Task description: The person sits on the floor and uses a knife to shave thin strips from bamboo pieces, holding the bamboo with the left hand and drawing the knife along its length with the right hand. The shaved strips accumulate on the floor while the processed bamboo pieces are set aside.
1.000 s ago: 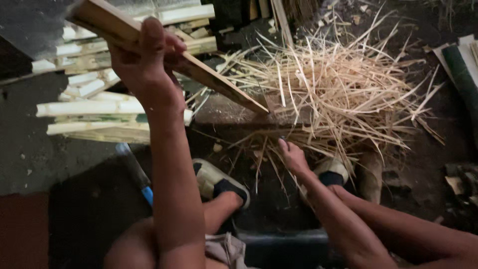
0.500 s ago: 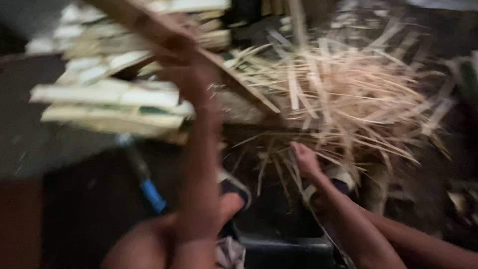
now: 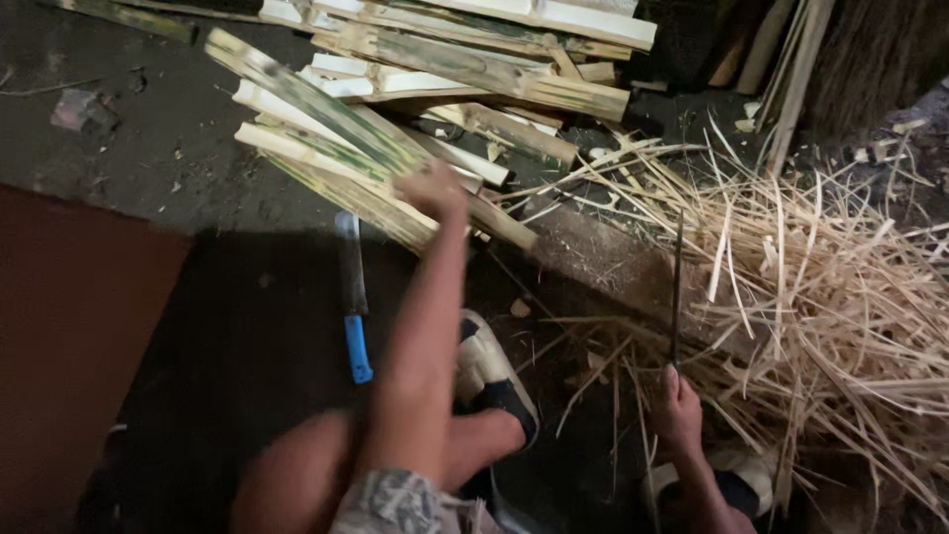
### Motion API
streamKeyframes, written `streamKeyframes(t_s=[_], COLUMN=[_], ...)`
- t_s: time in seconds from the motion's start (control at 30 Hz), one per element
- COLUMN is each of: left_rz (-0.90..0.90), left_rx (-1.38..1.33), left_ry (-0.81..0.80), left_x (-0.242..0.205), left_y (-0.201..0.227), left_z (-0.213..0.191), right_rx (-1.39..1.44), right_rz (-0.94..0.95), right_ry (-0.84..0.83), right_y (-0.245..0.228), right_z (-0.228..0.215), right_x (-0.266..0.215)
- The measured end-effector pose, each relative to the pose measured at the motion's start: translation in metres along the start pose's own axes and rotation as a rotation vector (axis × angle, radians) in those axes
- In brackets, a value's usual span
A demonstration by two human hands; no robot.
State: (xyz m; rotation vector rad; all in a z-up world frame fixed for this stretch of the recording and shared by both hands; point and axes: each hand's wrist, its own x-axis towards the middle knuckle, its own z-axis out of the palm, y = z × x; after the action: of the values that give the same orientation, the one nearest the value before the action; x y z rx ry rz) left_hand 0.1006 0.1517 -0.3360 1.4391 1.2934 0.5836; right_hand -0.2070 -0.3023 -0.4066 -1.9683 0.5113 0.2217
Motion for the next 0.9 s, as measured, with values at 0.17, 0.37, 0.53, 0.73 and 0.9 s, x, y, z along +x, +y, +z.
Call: streamKeyframes(t_s=[0.17, 0.37, 0.53, 0.73, 0.9], left_rz=[0.351, 0.892, 0.999, 0.348, -0.174], left_rx=[0.507, 0.726, 0.769, 0.443, -0.136], left_ry=[-0.035, -0.069, -0.471, -0.327, -0.466], left_x=[0.029, 0.013, 0.011, 0.035, 0.039], left_y=[0.02, -0.024, -0.022, -0.023, -0.035], left_z=[0.01, 0.008, 0.034, 0.215, 0.246], right_rx=[0.098, 0.103, 0.049, 0.046, -0.042], right_rz=[0.097, 0.277, 0.225, 0.081, 0.007], right_ry=[0.005, 0.004, 0.078, 0.082, 0.143], right_y=[0.008, 0.017, 0.029, -0.02, -0.043], right_z=[0.01, 0.009, 0.018, 0.023, 0.027], right_x=[-0.007, -0.008, -0.012, -0.022, -0.018])
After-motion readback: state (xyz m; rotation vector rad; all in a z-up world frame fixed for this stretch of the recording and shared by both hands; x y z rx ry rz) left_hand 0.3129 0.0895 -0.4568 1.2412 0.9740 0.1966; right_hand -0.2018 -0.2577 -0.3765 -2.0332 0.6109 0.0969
